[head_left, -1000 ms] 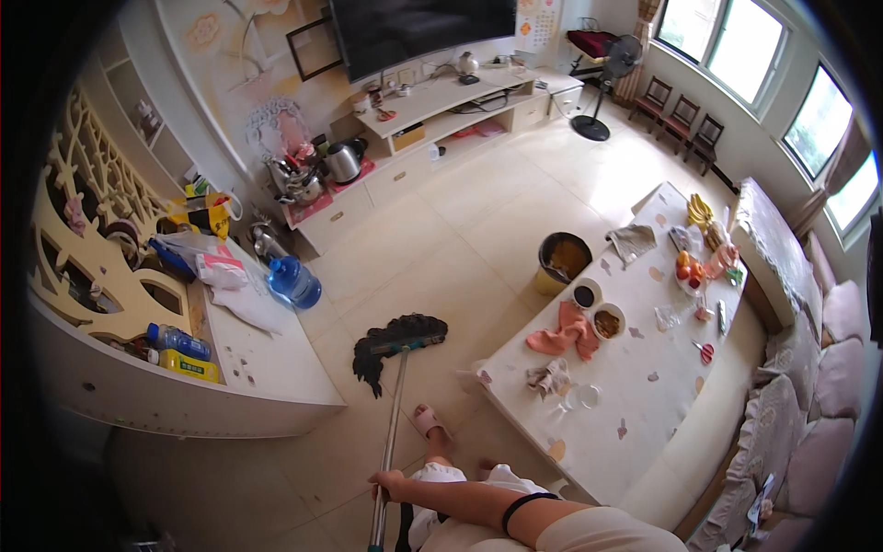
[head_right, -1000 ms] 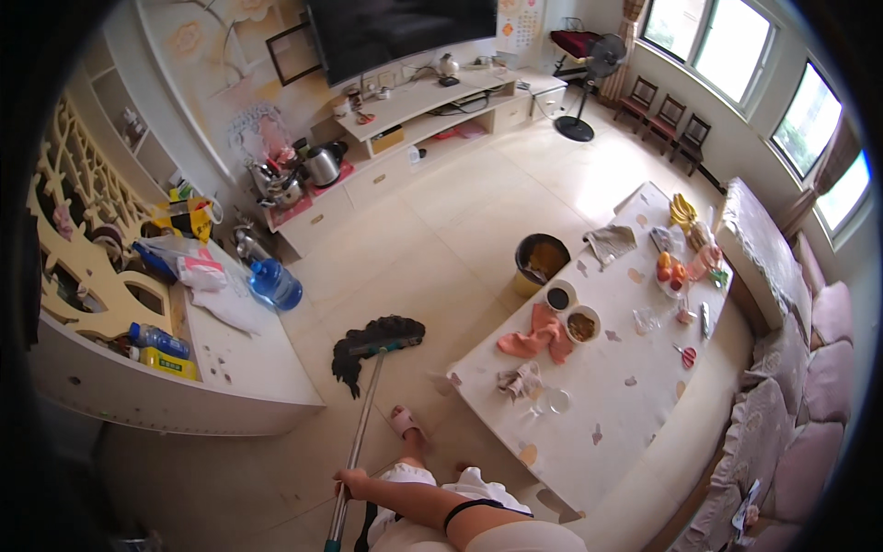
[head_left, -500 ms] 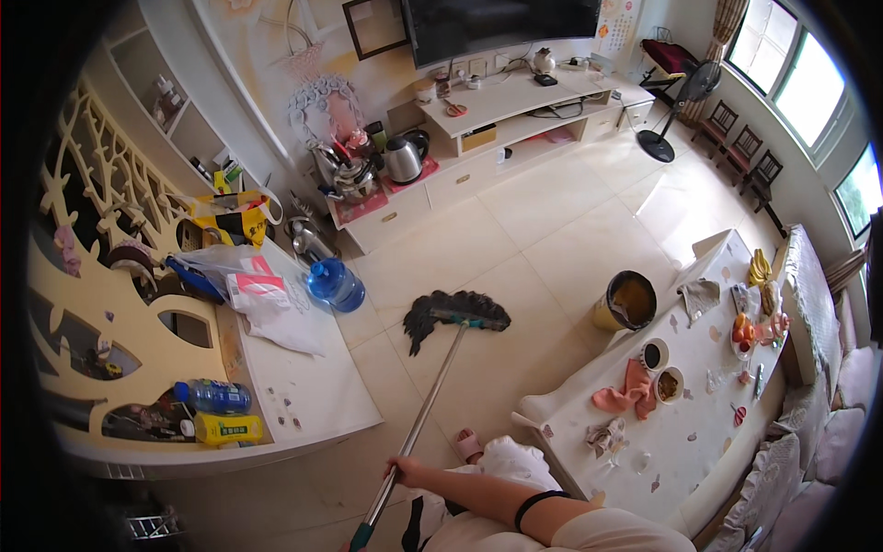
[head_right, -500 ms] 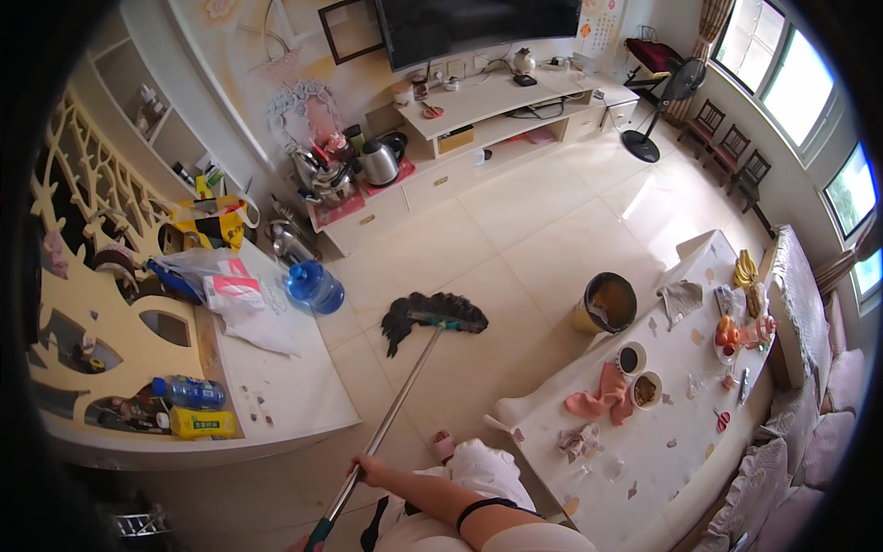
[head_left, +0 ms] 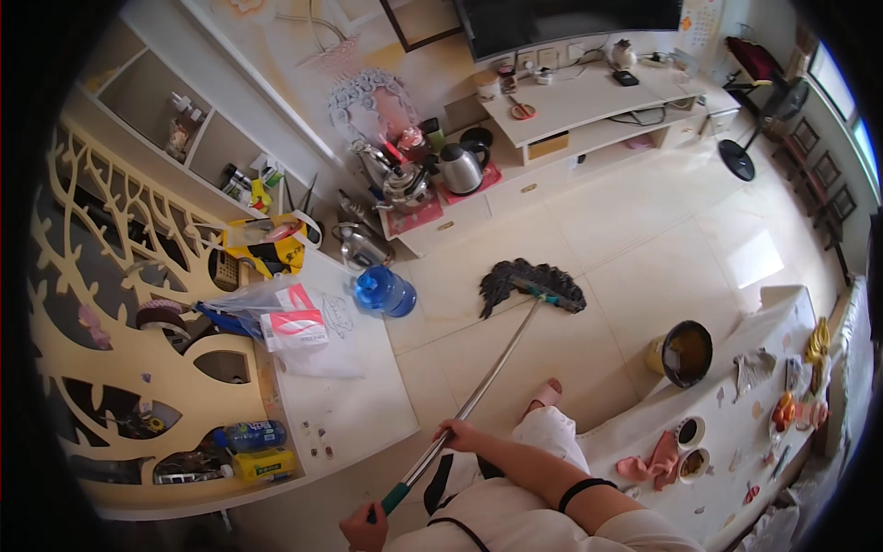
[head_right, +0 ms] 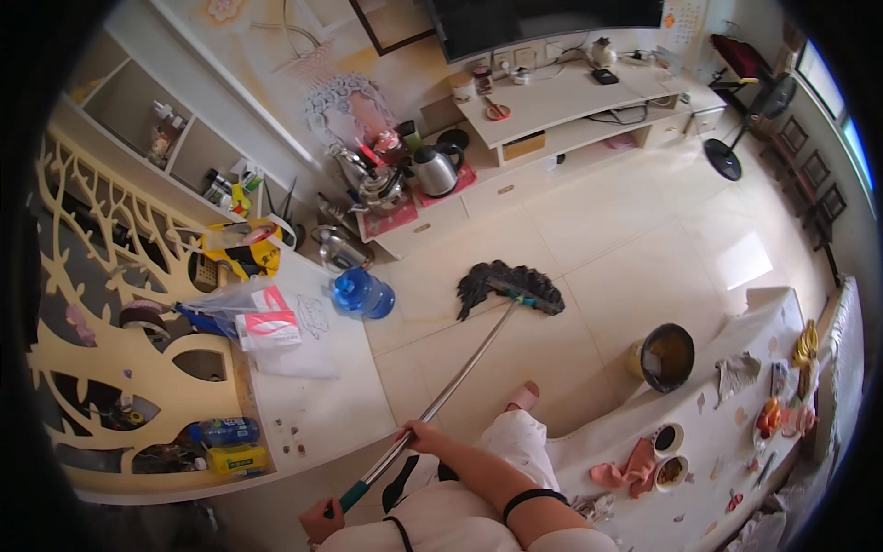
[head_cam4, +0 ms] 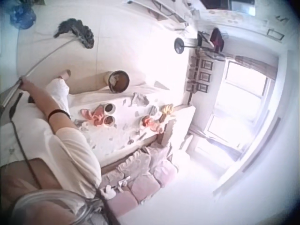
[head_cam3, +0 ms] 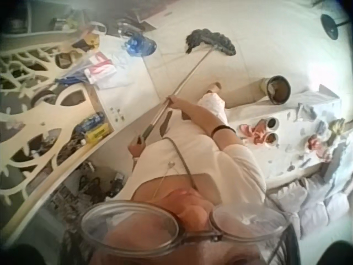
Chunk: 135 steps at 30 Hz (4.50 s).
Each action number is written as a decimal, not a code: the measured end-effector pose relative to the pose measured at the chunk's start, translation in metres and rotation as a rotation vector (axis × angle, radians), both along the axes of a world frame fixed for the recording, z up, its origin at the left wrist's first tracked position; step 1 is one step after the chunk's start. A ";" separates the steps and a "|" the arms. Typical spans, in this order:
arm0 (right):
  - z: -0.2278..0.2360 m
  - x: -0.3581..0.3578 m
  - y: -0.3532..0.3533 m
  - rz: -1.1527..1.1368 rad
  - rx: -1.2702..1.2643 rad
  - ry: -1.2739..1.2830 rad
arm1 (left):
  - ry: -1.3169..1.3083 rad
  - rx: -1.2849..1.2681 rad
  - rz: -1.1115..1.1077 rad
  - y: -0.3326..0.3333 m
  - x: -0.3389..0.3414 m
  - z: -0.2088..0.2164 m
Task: Mopping the tiled floor in a living room and hallway.
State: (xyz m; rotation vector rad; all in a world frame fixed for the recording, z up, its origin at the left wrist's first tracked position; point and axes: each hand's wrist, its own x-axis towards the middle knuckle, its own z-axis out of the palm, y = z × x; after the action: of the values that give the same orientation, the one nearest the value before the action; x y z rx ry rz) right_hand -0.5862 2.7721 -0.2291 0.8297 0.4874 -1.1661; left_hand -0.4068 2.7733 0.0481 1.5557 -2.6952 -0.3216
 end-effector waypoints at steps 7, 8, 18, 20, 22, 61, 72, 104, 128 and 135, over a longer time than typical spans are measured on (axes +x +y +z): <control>0.011 -0.106 -0.034 -0.027 -0.044 -0.093 | 0.108 -0.413 -0.051 -0.043 -0.106 -0.004; 0.012 -0.118 -0.037 -0.054 -0.069 -0.144 | 0.109 -0.407 -0.047 -0.046 -0.116 -0.003; -0.012 -0.202 -0.122 -0.055 -0.155 -0.227 | 0.114 -0.695 -0.166 -0.131 -0.245 0.029; 0.001 -0.253 -0.141 -0.121 -0.144 -0.246 | 0.159 -0.658 -0.203 -0.157 -0.292 0.036; 0.014 -0.295 -0.152 -0.173 -0.132 -0.280 | 0.184 -0.617 -0.228 -0.185 -0.330 0.037; 0.013 -0.972 0.000 -0.744 -0.373 -0.171 | 0.581 -0.734 -0.883 -0.105 -1.040 0.029; 0.023 -1.192 0.123 -0.961 -0.259 -0.085 | 0.688 -0.612 -1.033 -0.023 -1.282 0.021; 0.015 -1.497 0.611 -0.944 -0.304 0.069 | 0.622 -0.191 -0.939 0.448 -1.603 0.016; 0.002 -1.793 1.056 -1.249 0.056 0.148 | 0.130 0.207 -1.355 0.853 -1.941 -0.007; -0.060 -1.851 1.173 -1.216 0.338 -0.079 | 0.138 -0.057 -1.259 0.924 -1.967 0.019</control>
State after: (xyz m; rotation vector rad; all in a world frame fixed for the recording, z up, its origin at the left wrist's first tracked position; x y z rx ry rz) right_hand -2.4375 3.9452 -0.2894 1.5469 0.0580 -2.1719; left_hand -2.3737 3.6971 0.0671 -0.3509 -3.0800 -0.2979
